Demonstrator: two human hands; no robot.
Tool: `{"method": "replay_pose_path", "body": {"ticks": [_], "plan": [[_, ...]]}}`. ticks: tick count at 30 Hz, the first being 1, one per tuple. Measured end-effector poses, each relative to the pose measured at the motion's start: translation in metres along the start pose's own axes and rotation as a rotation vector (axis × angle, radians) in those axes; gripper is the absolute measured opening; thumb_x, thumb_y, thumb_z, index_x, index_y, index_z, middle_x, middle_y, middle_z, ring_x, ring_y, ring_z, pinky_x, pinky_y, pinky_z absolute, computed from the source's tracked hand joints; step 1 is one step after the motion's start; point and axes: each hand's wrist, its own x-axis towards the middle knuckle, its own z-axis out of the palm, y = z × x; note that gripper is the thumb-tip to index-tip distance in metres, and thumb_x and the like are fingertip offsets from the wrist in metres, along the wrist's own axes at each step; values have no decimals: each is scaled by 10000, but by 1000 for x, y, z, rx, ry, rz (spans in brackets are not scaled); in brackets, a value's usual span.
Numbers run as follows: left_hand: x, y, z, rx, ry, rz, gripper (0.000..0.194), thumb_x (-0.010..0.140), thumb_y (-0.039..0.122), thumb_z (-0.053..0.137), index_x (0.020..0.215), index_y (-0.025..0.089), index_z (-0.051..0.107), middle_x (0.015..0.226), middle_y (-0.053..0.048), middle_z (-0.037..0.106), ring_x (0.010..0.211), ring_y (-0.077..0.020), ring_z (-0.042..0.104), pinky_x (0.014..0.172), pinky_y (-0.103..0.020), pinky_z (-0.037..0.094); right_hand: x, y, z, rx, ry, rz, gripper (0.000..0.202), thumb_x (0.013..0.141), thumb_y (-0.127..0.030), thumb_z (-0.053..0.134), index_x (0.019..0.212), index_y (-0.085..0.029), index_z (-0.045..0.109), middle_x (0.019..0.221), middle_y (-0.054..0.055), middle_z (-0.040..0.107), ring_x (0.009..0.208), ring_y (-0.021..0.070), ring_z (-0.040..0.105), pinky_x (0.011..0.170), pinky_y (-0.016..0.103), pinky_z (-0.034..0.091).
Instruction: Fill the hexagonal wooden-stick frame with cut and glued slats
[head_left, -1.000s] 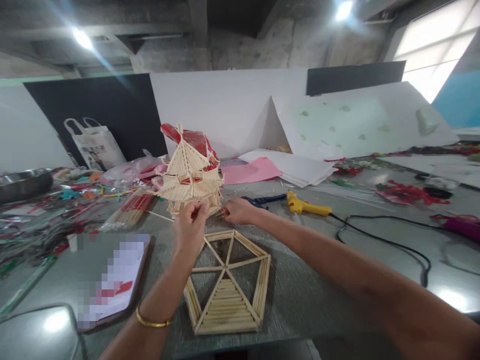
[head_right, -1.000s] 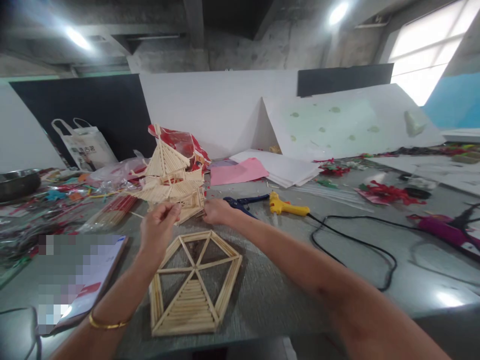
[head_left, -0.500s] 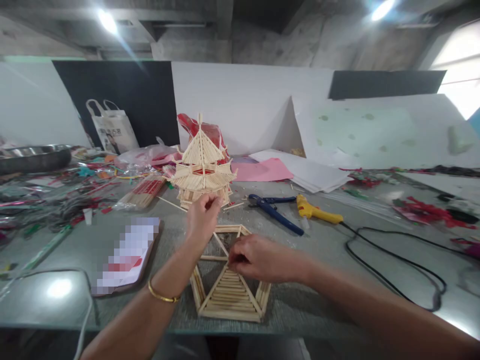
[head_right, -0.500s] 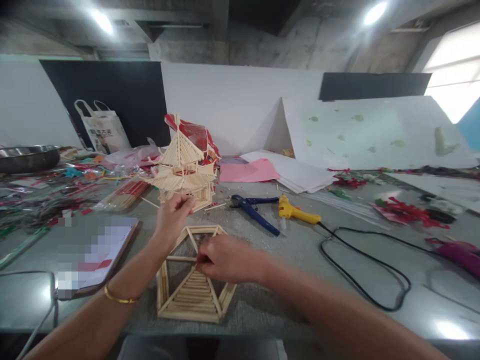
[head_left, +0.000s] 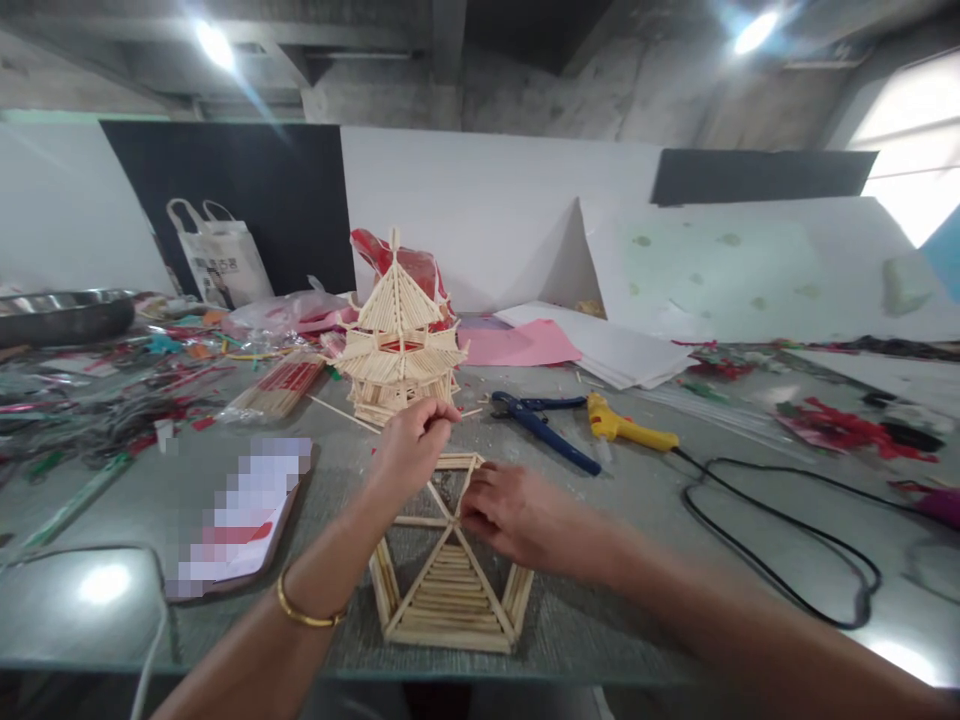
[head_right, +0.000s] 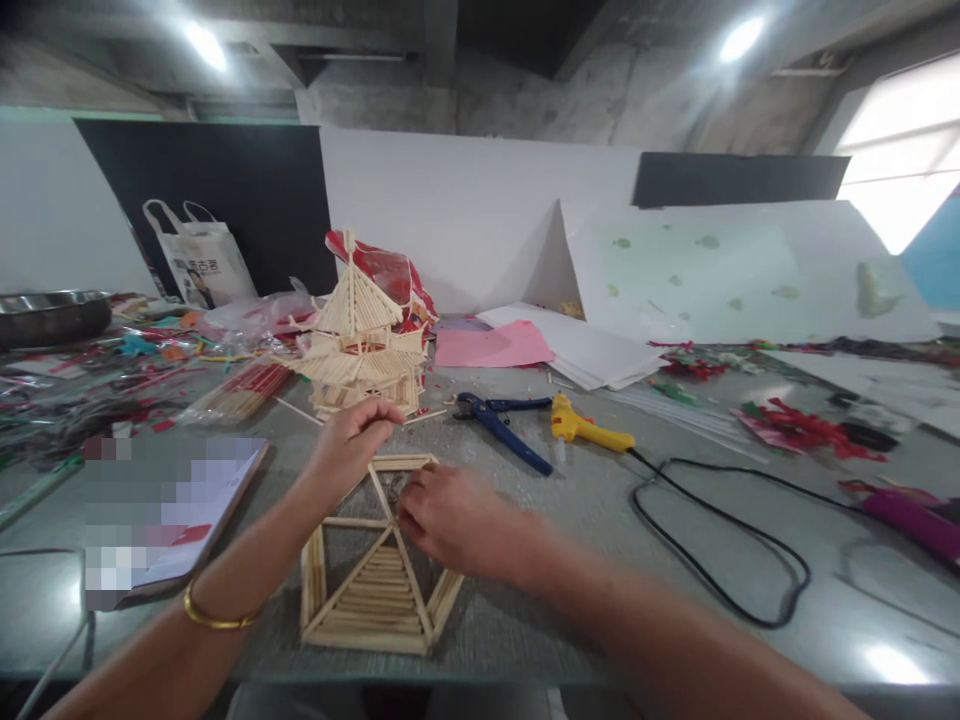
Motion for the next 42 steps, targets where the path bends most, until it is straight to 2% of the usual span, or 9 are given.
{"method": "replay_pose_path", "body": {"ticks": [5, 8, 26, 35, 42], "plan": [[-2, 0, 0, 60, -104, 58, 200, 725, 210, 462, 817, 202, 639, 583, 37, 555, 515, -106, 461, 503, -203, 328, -1, -5, 4, -68, -8, -74, 256, 888, -211, 376, 749, -145, 581, 755, 47, 601, 719, 138, 517, 705, 258, 386], [-2, 1, -1, 84, -152, 83, 180, 741, 249, 479, 809, 192, 635, 601, 28, 578, 504, -101, 468, 499, -200, 336, -1, -9, 3, -45, -19, -67, 252, 886, -209, 384, 744, -147, 583, 750, 41, 600, 726, 138, 517, 713, 259, 384], [-3, 4, 0, 99, -206, 103, 164, 729, 250, 495, 731, 190, 648, 582, 27, 606, 498, -103, 502, 504, -195, 359, -1, -16, -1, 88, -55, 56, 215, 857, -215, 435, 759, -146, 614, 767, 45, 623, 743, 136, 534, 724, 248, 388], [-3, 4, 1, 129, -235, 97, 159, 749, 264, 496, 731, 184, 632, 586, 26, 599, 517, -103, 506, 516, -195, 362, -2, -18, 7, 73, -26, 110, 198, 832, -211, 447, 738, -144, 608, 763, 54, 628, 741, 153, 543, 707, 265, 393], [-3, 4, 0, 158, -265, 87, 183, 765, 285, 486, 767, 172, 630, 626, 21, 603, 550, -103, 512, 537, -194, 370, -4, -13, -1, 36, -27, 104, 215, 841, -178, 428, 781, -143, 632, 768, 52, 631, 724, 143, 552, 689, 264, 390]]}}
